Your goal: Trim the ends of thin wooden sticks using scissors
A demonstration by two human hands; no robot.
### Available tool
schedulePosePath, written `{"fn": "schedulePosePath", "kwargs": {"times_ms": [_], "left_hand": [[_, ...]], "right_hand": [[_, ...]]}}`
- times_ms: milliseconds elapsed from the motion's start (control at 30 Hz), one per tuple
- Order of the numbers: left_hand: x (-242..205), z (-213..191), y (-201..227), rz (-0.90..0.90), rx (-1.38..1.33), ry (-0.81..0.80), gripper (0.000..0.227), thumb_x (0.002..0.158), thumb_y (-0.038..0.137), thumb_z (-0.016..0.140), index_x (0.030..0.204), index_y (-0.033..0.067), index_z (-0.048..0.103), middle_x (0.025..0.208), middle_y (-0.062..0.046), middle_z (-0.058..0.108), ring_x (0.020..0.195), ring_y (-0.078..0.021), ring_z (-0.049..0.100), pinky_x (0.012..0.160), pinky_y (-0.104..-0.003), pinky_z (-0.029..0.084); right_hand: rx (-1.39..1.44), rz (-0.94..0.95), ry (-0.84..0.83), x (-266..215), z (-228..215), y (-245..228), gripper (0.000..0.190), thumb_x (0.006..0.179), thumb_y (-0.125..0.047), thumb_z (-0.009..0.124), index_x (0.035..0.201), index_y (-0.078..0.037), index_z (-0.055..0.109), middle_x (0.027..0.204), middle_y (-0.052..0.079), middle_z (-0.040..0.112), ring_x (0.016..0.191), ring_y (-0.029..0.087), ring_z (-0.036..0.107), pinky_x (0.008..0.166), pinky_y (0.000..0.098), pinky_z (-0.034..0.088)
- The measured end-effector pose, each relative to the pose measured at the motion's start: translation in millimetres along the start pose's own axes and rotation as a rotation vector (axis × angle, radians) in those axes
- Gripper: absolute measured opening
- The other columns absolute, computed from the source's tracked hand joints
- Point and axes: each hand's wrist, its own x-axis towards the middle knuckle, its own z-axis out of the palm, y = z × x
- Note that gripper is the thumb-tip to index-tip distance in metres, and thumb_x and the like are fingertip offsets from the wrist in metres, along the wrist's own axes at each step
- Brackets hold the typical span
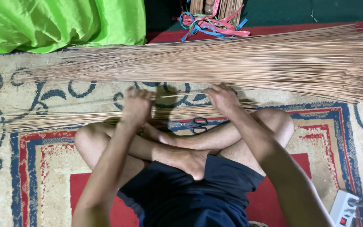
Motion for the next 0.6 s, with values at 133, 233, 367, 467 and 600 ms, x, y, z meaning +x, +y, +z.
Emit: {"fn": "schedulePosePath", "kwargs": {"times_ms": [133,233,367,467,600], "left_hand": [[43,55,57,0.119,-0.240,0.152,0.036,0.102,0.023,0.055,0.136,0.0188,0.064,0.109,-0.007,0.073,0.103,-0.0264,0.073,0.088,-0.044,0.056],[47,14,64,0.128,-0.401,-0.015,0.021,0.102,0.021,0.052,0.116,0.0210,0.068,0.115,-0.004,0.066,0.094,-0.0315,0.075,0.079,-0.047,0.061],[60,38,66,0.117,-0.351,-0.056,0.014,0.103,0.021,0.055,0.110,0.0181,0.067,0.116,-0.005,0.064,0.090,-0.0314,0.076,0.073,-0.047,0.063],[63,76,85,0.129,-0.376,-0.127,0.017,0.105,0.021,0.051,0.113,0.0152,0.065,0.123,-0.009,0.063,0.092,-0.0333,0.076,0.071,-0.049,0.063],[74,105,124,0.223,-0.414,-0.122,0.020,0.102,0.017,0.048,0.114,0.0094,0.062,0.114,-0.012,0.064,0.090,-0.0374,0.075,0.067,-0.047,0.063]], "right_hand": [[0.048,0.005,-0.044,3,-10,-20,0.014,0.097,-0.024,0.060,0.098,-0.016,0.072,0.082,0.005,0.062,0.082,0.029,0.070,0.070,0.0371,0.056],[0.331,0.138,-0.123,-10,-52,1,0.017,0.093,-0.013,0.065,0.104,-0.009,0.077,0.089,0.015,0.072,0.090,0.041,0.070,0.077,0.0445,0.056],[0.375,0.428,-0.212,-47,-91,75,0.019,0.087,-0.008,0.069,0.105,-0.002,0.075,0.095,0.023,0.073,0.097,0.049,0.068,0.082,0.0541,0.054],[0.260,0.610,-0.361,-79,-80,131,0.015,0.086,-0.011,0.067,0.095,-0.007,0.078,0.090,0.019,0.075,0.097,0.046,0.070,0.083,0.0527,0.055],[0.046,0.719,-0.694,-91,-71,155,0.020,0.080,-0.015,0.072,0.097,-0.014,0.083,0.093,0.015,0.080,0.098,0.040,0.075,0.086,0.0504,0.059]]}}
